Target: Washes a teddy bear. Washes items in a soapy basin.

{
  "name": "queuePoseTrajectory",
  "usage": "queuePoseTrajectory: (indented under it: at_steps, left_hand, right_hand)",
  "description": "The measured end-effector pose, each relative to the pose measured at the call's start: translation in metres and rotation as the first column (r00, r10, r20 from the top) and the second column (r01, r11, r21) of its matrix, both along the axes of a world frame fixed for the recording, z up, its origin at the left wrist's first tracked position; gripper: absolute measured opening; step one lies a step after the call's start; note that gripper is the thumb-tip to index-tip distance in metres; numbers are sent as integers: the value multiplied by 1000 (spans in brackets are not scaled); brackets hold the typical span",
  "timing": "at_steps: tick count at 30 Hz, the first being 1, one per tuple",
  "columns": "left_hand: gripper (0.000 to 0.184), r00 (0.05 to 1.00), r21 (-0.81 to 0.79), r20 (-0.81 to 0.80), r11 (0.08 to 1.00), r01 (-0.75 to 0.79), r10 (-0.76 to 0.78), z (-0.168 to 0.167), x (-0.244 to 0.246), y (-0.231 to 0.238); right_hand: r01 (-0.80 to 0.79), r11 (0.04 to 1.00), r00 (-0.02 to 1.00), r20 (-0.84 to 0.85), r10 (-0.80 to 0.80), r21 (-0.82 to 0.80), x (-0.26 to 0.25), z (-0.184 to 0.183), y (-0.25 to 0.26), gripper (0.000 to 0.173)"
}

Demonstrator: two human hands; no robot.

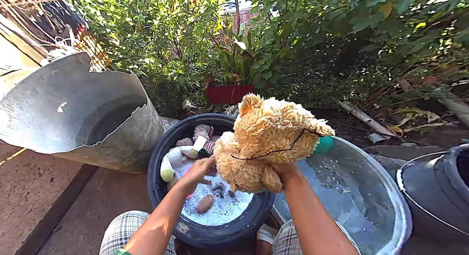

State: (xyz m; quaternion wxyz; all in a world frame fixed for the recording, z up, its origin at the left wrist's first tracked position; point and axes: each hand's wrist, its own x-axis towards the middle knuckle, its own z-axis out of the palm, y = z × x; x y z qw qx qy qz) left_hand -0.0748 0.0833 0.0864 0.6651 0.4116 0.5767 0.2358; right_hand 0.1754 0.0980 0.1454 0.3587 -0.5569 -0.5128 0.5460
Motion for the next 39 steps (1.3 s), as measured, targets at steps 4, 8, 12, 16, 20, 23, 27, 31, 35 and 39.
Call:
queuePoseTrajectory:
  at_steps: [4, 8, 12, 16, 20, 23, 27, 31, 35, 39]
  left_hand:
    - [82, 886, -161, 460, 987, 17, 59, -1, 25, -11]
    - [62, 625, -217, 719, 952, -215, 305, 2, 40, -15]
    - [17, 493, -195, 749, 857, -476, 444, 19, 39, -10]
    - [28, 611, 83, 640, 749, -658, 466, 36, 31, -3]
    - [49, 807, 559, 473, 588, -584, 353, 43, 22, -16]
    - [44, 900, 835, 336, 354, -420, 277, 44, 25, -30]
    - [38, 814, 683, 466, 443, -581, 347, 59, 31, -42]
    - [36, 665, 385, 488, 544, -745, 566, 67, 30, -33]
    - [66, 838, 810, 306, 339, -479, 452, 43, 38, -46]
    - [52, 902, 991, 72, 68, -111, 425, 33, 35, -52]
  right_hand:
    - [19, 997, 987, -161, -6, 80, 2, -2, -5, 26]
    - [59, 996, 931, -364, -32, 65, -3, -6, -16, 29]
    - [50, 958, 777, -614, 141, 283, -13, -23, -4, 14]
    - [204, 975, 655, -752, -72, 84, -46, -34, 4, 5]
    - [159, 984, 664, -729, -169, -83, -63, -24, 3, 31]
    - [104, 991, 715, -686, -133, -84, -59, -14, 2, 34]
    - [106, 994, 689, -717, -104, -42, -55, -16, -6, 36]
    - [111, 984, 658, -731, -180, -142, -64, -16, -13, 32]
    - [44, 986, 795, -592, -131, -159, -66, -19, -5, 33]
    - [-32, 991, 816, -575, -48, -128, -64, 2, -10, 38]
